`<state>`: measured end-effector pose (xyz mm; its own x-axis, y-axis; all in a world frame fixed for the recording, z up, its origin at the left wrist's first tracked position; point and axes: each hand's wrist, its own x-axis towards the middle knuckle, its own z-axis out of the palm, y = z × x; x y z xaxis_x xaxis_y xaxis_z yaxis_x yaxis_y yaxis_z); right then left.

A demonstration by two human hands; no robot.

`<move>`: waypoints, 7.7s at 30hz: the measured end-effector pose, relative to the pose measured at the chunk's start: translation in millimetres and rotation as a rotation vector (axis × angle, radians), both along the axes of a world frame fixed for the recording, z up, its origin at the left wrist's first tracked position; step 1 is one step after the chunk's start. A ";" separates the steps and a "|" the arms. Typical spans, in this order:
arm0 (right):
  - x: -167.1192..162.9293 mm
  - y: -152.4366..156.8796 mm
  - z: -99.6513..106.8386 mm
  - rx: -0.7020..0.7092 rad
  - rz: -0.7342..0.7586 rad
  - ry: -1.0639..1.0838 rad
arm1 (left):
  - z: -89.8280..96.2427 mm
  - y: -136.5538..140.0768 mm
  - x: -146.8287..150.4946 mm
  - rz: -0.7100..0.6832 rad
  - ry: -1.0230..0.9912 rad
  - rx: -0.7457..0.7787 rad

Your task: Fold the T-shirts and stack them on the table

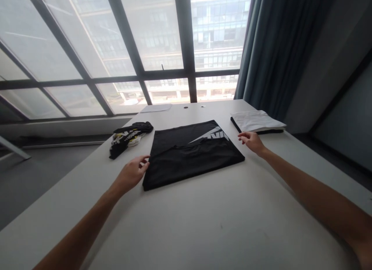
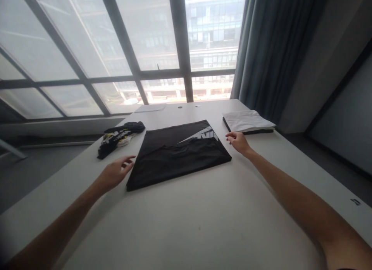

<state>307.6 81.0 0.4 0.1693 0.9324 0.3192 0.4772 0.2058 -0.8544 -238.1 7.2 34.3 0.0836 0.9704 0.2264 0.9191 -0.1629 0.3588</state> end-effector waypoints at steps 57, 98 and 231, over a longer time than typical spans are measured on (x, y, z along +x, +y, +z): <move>24.7 -75.0 -19.1 -0.089 0.405 -0.377 | -17.1 -77.5 -11.6 -0.060 -0.392 -0.169; 9.8 -85.4 -10.2 0.594 0.537 -1.123 | -13.3 -95.0 -16.1 -0.580 0.307 0.143; -115.6 59.3 -40.5 -0.190 0.084 -0.902 | -49.0 98.0 76.7 0.144 0.281 -0.138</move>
<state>192.0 140.4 -40.2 -0.1393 0.9807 0.1375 0.9681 0.1640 -0.1892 -161.4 105.1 -14.7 -0.0157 0.9967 0.0798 0.9952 0.0079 0.0976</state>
